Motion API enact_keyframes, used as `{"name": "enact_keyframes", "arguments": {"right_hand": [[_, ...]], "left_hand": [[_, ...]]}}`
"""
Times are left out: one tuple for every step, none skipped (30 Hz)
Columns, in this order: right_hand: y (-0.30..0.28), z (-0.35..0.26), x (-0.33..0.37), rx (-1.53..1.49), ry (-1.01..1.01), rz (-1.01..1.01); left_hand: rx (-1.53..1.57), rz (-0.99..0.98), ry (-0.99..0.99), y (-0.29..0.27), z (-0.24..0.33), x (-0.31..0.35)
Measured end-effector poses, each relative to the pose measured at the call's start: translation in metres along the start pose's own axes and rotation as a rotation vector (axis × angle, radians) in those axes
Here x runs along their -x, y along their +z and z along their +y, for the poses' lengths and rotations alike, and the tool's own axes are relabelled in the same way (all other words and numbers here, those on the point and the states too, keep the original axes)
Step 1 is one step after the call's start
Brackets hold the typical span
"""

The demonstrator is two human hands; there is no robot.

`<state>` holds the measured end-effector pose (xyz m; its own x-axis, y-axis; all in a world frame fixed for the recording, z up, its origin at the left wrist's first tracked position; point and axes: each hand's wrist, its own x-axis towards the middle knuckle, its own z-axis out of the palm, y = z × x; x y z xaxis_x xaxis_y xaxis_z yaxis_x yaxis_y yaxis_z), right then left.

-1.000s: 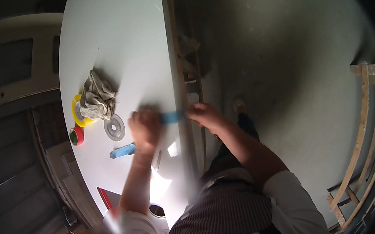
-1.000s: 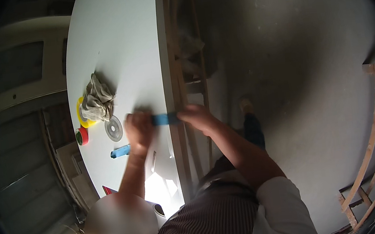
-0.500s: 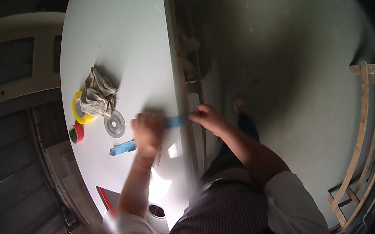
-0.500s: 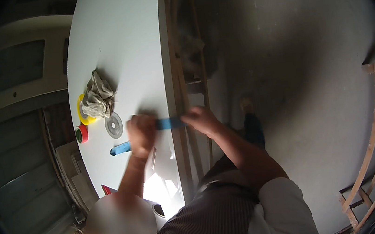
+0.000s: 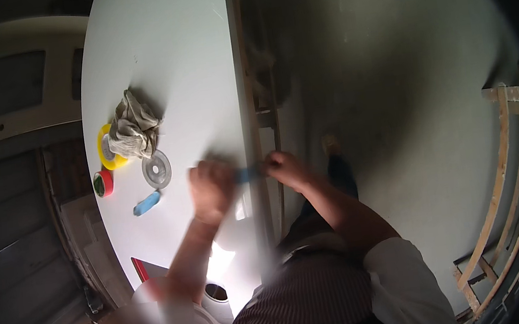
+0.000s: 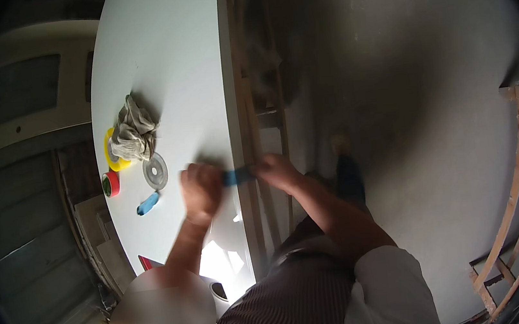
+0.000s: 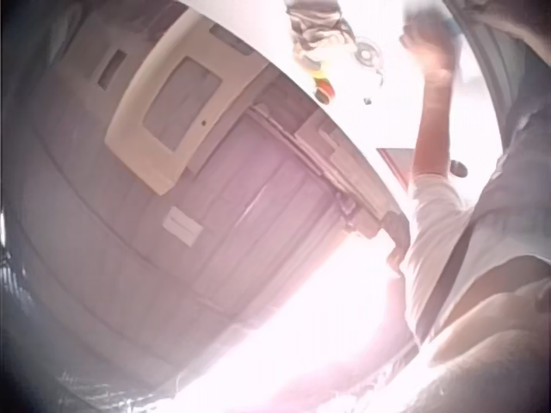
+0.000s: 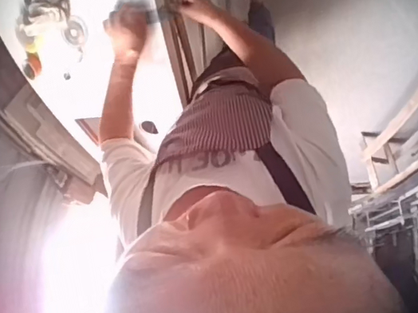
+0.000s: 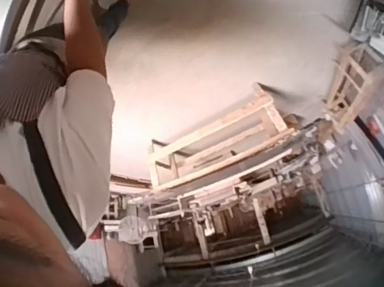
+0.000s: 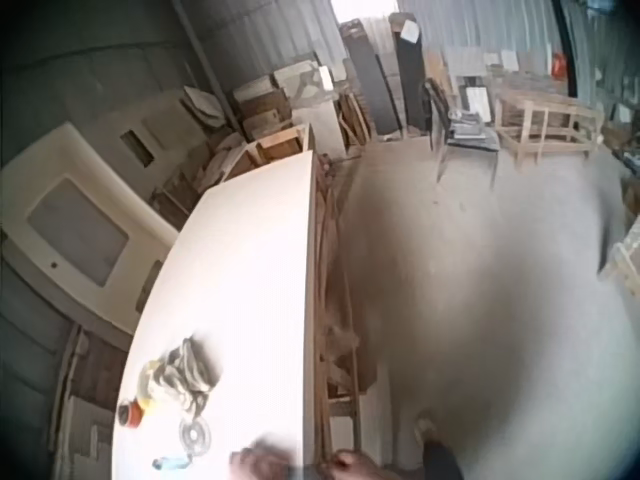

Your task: The person sands the edges of a white countertop with a sanding block, then wipes the surface with a cloth. They apply blue painter's tape along the countertop edge and continue sanding and wiping the taped area.

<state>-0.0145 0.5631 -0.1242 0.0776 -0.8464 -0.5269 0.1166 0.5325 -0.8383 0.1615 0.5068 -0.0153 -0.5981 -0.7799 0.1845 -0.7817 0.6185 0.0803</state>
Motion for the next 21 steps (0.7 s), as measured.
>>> {"name": "enact_keyframes", "arguments": {"right_hand": [[0.000, 0.005, 0.004, 0.073, 0.008, -0.011], [0.003, 0.010, 0.012, 0.064, 0.030, -0.026], [-0.002, -0.003, 0.008, 0.066, 0.011, -0.034], [-0.005, -0.014, 0.007, 0.065, 0.006, -0.037], [-0.005, -0.036, 0.016, -0.044, -0.100, -0.085], [-0.002, -0.036, 0.017, -0.056, -0.068, -0.094], [0.001, -0.033, 0.018, -0.069, -0.037, -0.104], [0.004, -0.029, 0.018, -0.081, -0.006, -0.114], [0.004, -0.004, 0.012, 0.110, -0.050, -0.040], [0.000, 0.026, 0.005, 0.298, -0.120, 0.002], [0.003, 0.028, 0.009, 0.273, -0.082, -0.022], [0.002, 0.025, 0.008, 0.257, -0.058, -0.045], [-0.002, 0.003, 0.010, 0.193, -0.081, -0.072], [-0.004, -0.025, 0.021, 0.125, -0.093, -0.110], [-0.005, -0.038, 0.029, 0.051, -0.101, -0.140], [-0.002, -0.031, 0.028, 0.061, -0.071, -0.146], [0.002, -0.017, 0.024, 0.071, -0.041, -0.153], [0.004, -0.012, 0.022, 0.086, -0.017, -0.154], [0.005, -0.012, 0.029, 0.191, -0.050, -0.102], [0.001, 0.037, 0.019, 0.337, -0.052, -0.123], [0.008, 0.041, 0.028, 0.330, -0.039, -0.125]], "left_hand": [[0.052, -0.005, 0.066, -0.009, 0.019, -0.005], [0.032, -0.095, 0.028, -0.013, 0.020, -0.008], [0.004, -0.027, 0.029, -0.010, 0.011, -0.009], [-0.014, 0.029, 0.030, -0.004, -0.007, -0.002], [-0.141, -0.045, -0.048, -0.003, -0.037, 0.008], [-0.121, -0.031, -0.103, -0.019, -0.039, -0.002], [-0.138, -0.034, -0.090, -0.013, -0.037, 0.003], [-0.156, -0.038, -0.076, -0.005, -0.031, 0.008], [-0.184, -0.113, 0.045, -0.008, -0.007, 0.009], [0.014, 0.039, 0.138, -0.006, 0.019, 0.001], [0.029, -0.048, 0.121, -0.014, 0.022, 0.002], [0.041, -0.120, 0.102, -0.017, 0.022, 0.000], [-0.021, -0.107, 0.072, -0.016, 0.006, 0.000], [-0.082, -0.106, 0.034, -0.016, -0.016, 0.010], [-0.207, -0.171, -0.116, -0.016, -0.033, 0.008], [-0.134, -0.050, -0.106, -0.022, -0.035, 0.010], [0.050, -0.092, -0.134, -0.011, -0.035, 0.022], [-0.026, -0.073, 0.004, -0.009, -0.018, 0.025], [-0.110, -0.043, 0.140, -0.009, 0.000, 0.028], [0.100, -0.052, 0.173, -0.017, 0.032, 0.012], [0.074, -0.087, 0.160, -0.021, 0.033, 0.019]]}}
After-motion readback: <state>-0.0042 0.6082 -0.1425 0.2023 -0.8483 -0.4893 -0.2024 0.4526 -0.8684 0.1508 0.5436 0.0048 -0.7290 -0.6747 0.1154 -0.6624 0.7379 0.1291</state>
